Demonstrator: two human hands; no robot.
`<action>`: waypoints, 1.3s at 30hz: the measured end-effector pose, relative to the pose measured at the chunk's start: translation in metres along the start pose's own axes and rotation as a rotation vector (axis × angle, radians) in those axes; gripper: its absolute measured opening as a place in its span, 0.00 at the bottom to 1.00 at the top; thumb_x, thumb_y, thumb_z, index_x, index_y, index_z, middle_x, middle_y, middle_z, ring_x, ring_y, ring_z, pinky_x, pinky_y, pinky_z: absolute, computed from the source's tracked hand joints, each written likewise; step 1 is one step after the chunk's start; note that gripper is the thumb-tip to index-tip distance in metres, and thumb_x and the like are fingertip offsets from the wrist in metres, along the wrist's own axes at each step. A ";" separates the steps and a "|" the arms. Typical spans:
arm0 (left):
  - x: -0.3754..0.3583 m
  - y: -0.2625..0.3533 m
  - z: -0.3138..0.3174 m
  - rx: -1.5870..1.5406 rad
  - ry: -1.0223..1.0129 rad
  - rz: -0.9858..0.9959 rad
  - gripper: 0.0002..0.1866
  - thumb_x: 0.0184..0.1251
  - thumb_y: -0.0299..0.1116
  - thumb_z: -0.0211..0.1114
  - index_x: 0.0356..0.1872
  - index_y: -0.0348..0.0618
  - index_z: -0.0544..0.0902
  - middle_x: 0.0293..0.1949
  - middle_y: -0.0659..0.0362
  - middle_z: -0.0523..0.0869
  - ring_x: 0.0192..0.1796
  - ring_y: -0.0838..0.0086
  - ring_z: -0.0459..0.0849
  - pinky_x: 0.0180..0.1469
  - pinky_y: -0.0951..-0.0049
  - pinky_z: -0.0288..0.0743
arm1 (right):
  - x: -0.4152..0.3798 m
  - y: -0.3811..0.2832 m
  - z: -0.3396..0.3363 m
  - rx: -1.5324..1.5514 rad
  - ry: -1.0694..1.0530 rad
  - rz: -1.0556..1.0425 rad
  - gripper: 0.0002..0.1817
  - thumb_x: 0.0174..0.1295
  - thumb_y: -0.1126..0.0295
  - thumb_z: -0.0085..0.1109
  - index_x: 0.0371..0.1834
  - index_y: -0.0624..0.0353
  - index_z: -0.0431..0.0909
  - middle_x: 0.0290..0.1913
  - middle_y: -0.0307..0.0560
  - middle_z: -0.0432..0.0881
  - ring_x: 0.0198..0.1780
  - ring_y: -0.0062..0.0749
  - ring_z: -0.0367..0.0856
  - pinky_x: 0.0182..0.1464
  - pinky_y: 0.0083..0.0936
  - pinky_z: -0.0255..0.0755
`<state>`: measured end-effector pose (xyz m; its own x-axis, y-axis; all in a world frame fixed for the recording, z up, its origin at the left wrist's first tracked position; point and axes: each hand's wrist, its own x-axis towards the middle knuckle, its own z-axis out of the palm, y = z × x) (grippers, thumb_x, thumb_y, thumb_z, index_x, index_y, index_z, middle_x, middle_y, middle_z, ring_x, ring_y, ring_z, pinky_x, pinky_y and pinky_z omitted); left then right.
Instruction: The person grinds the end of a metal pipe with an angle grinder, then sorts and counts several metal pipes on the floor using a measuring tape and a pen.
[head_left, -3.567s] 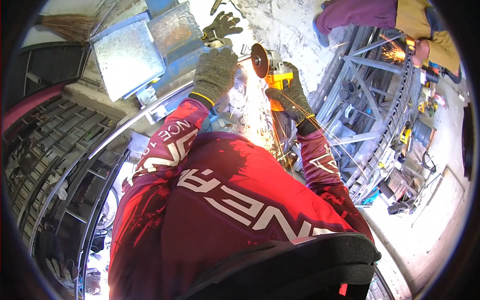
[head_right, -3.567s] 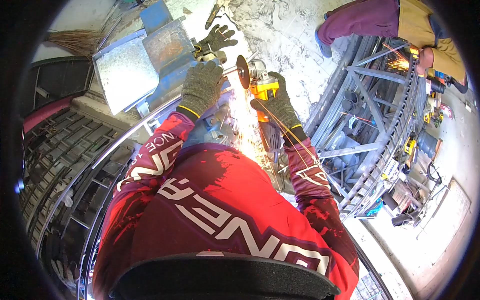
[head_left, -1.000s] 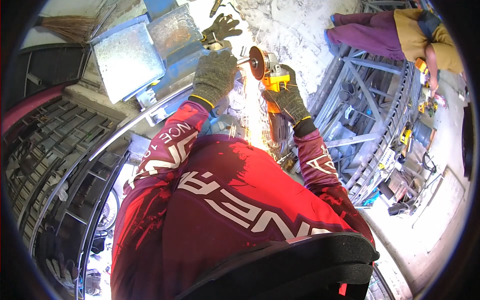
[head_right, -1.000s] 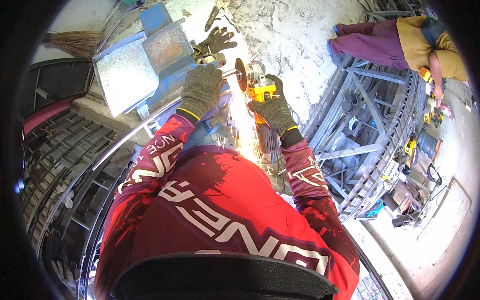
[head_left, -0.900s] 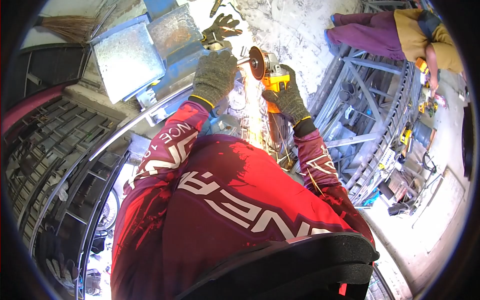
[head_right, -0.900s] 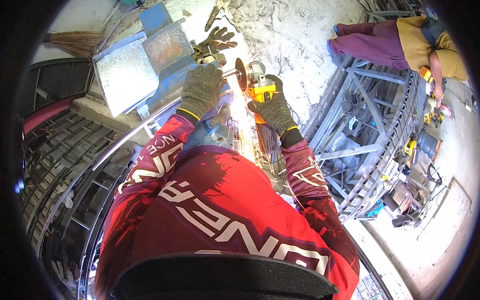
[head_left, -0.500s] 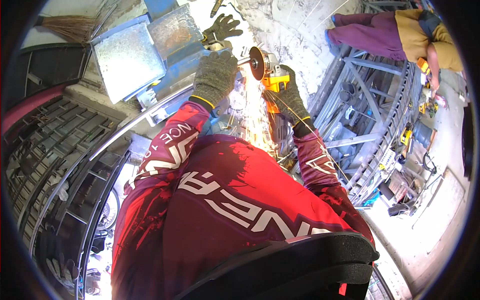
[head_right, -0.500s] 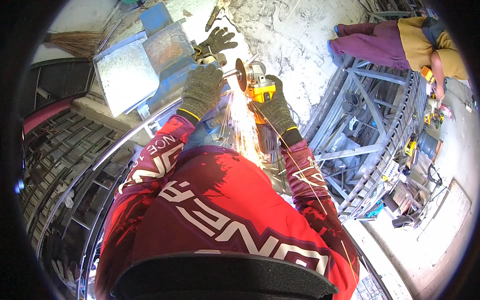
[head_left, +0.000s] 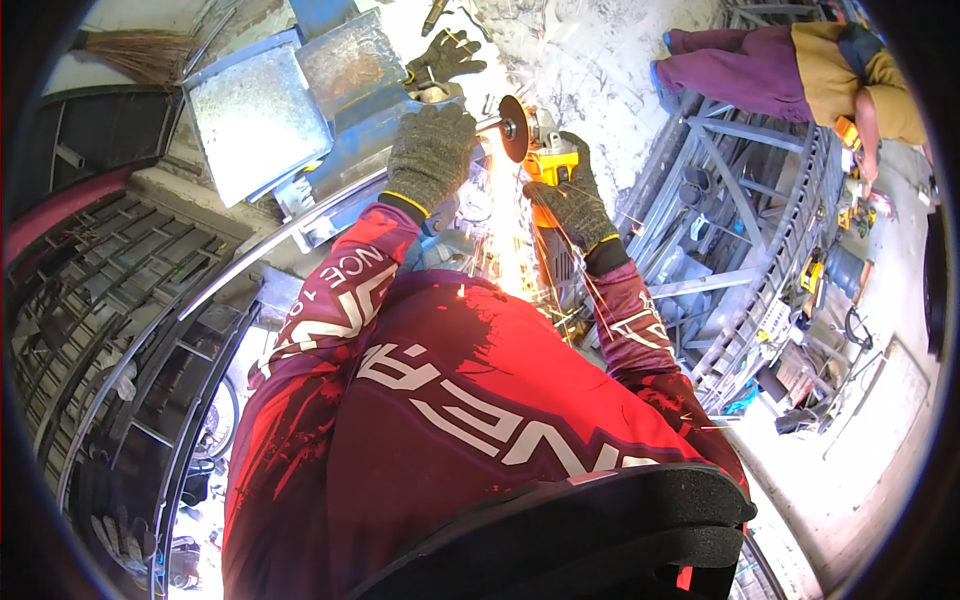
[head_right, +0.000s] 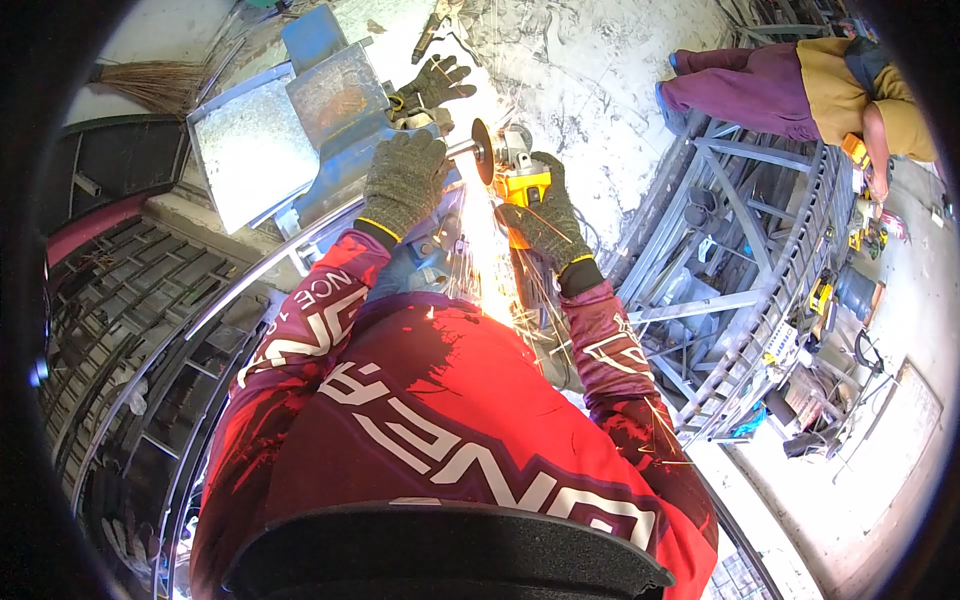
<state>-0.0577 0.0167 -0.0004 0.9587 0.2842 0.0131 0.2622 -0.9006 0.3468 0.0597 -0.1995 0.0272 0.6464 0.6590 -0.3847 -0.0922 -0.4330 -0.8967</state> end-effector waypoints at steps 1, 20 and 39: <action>0.000 0.000 0.001 0.001 0.000 0.000 0.13 0.68 0.43 0.60 0.45 0.47 0.83 0.53 0.55 0.83 0.53 0.57 0.81 0.50 0.50 0.72 | -0.001 -0.005 0.001 -0.015 0.008 0.044 0.50 0.49 0.80 0.74 0.74 0.51 0.52 0.58 0.47 0.75 0.54 0.34 0.78 0.54 0.30 0.77; 0.000 -0.001 0.002 0.005 0.046 0.012 0.13 0.68 0.44 0.61 0.43 0.49 0.83 0.51 0.55 0.84 0.51 0.57 0.83 0.50 0.51 0.72 | 0.003 0.006 0.003 -0.079 0.049 0.068 0.50 0.45 0.74 0.77 0.72 0.54 0.55 0.58 0.52 0.75 0.55 0.38 0.78 0.56 0.34 0.76; 0.000 -0.002 0.002 0.011 0.032 0.018 0.13 0.67 0.42 0.61 0.45 0.48 0.83 0.52 0.55 0.83 0.53 0.58 0.82 0.51 0.52 0.71 | -0.006 -0.004 0.009 0.289 0.001 0.029 0.50 0.47 0.77 0.75 0.73 0.50 0.54 0.58 0.52 0.74 0.55 0.38 0.78 0.57 0.33 0.76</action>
<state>-0.0580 0.0174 -0.0031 0.9593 0.2781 0.0488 0.2464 -0.9090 0.3362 0.0493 -0.1959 0.0313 0.6414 0.6479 -0.4109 -0.3222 -0.2586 -0.9107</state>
